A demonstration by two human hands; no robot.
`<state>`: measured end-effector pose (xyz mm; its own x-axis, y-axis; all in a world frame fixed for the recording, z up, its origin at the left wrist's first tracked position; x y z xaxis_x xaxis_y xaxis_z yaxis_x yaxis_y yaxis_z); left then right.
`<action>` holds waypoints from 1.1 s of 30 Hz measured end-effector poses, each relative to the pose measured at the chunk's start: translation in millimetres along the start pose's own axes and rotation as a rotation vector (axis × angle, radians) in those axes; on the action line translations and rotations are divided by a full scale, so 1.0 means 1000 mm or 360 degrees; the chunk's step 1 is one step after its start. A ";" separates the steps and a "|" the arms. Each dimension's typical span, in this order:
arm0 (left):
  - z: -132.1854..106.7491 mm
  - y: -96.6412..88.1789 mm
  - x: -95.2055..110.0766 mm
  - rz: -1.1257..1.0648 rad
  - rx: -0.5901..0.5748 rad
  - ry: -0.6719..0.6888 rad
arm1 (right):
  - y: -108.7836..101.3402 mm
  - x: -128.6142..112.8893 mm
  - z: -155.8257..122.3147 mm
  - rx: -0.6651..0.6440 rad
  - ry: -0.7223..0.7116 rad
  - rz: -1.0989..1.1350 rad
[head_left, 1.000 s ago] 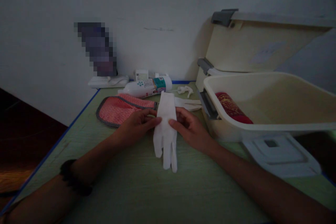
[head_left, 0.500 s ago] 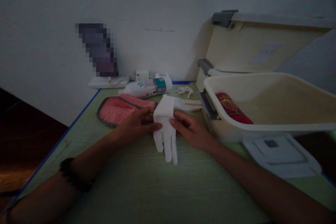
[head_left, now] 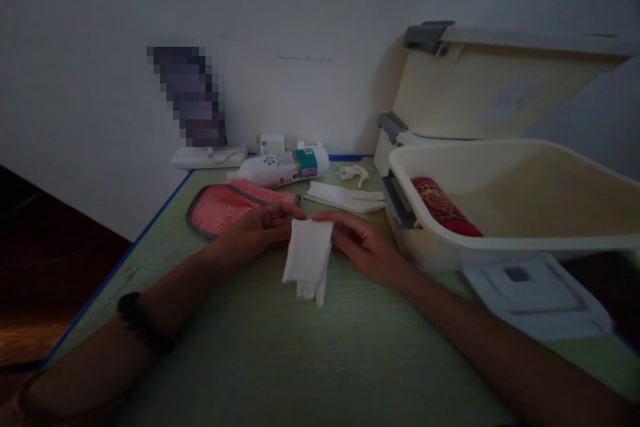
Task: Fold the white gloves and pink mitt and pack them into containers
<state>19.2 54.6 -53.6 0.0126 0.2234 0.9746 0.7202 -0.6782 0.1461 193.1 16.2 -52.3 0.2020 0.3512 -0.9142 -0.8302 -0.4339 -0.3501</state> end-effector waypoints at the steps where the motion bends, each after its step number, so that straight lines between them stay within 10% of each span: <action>1: 0.000 -0.001 0.000 0.0009 0.0015 0.0000 | 0.000 0.001 0.000 0.0012 0.0025 0.0056; 16: -0.004 0.007 0.013 0.1496 0.0268 0.0326 | -0.010 0.004 0.003 0.0283 0.0108 -0.0526; 28: -0.004 0.014 0.015 0.1774 0.0042 0.0686 | -0.008 0.003 0.002 0.0216 0.0012 -0.0725; 33: -0.005 0.010 0.016 0.1780 0.0281 0.0581 | -0.008 0.001 0.002 0.0196 0.0054 -0.0731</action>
<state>22.9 47.4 -35.8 0.5171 -0.6633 0.5409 0.5210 -0.2575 -0.8138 199.3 21.4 -50.2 0.5777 0.4554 -0.6774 -0.7061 -0.1377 -0.6946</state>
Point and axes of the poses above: each hand's wrist, its own z-axis towards the middle knuckle, its own y-axis out of the palm, x = y × z, the point moved 3 cm from there along z, towards the middle knuckle, and after that the axes turned 9 degrees about -x, right-handed, at the moved point
